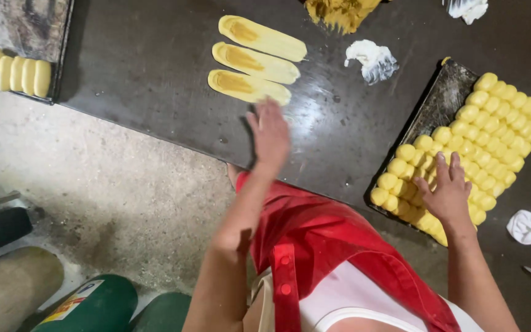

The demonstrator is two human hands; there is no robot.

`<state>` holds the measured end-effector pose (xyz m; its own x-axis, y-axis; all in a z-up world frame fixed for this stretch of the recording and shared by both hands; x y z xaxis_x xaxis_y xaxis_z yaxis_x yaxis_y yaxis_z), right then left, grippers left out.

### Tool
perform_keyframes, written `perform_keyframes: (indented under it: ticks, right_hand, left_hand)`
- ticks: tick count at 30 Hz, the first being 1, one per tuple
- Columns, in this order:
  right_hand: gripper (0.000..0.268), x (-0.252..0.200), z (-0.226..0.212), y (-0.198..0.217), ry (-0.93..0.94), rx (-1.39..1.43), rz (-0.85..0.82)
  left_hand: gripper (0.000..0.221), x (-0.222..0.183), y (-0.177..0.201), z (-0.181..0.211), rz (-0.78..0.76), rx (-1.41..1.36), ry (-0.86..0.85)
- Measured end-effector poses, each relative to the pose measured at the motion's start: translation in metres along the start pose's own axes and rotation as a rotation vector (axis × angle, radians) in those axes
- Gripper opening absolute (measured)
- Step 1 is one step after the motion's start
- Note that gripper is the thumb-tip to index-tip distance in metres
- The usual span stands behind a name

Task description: The person flattens pieces of dough on a work table, spreads filling onto the flattened dough by hand, rolls the dough up, and arranges the rolled dough onto baking trays.

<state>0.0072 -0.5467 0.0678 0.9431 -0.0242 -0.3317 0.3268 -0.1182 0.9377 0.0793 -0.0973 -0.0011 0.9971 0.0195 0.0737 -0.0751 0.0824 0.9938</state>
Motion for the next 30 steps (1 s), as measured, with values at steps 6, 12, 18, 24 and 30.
perform_keyframes:
  ticks: [6,12,18,24,30]
  right_hand:
    - [0.087,0.009,-0.007,-0.006,0.034,-0.155,0.149]
    - [0.054,0.025,-0.074,-0.005,0.722,-0.501,0.456]
    - [0.038,-0.003,-0.13,0.023,1.35,-0.531,0.924]
    - [0.083,0.059,-0.142,0.011,0.313,-0.033,0.482]
    - [0.086,0.085,-0.198,-0.018,0.232,0.08,0.231]
  left_hand:
    - [0.062,0.011,-0.037,-0.001,-0.155,0.005,0.12]
    - [0.072,0.016,-0.033,-0.037,-0.058,-0.172,0.09]
    - [0.079,-0.01,-0.004,0.043,-0.139,-0.214,-0.024]
    - [0.07,0.026,-0.064,0.002,-0.399,-1.019,0.118]
    - [0.032,0.102,-0.084,-0.211,0.018,-1.267,0.091]
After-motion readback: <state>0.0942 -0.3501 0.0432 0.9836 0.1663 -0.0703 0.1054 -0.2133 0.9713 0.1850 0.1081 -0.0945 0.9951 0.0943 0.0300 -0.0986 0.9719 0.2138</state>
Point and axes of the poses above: each hand's wrist, its own x-axis towards the middle knuckle, its own y-axis out of the back of the hand, z = x × y, the point moved 9 cm from there along x, towards the middle knuckle, and after that the axes turned 10 degrees about -z, right-handed, at the moved point
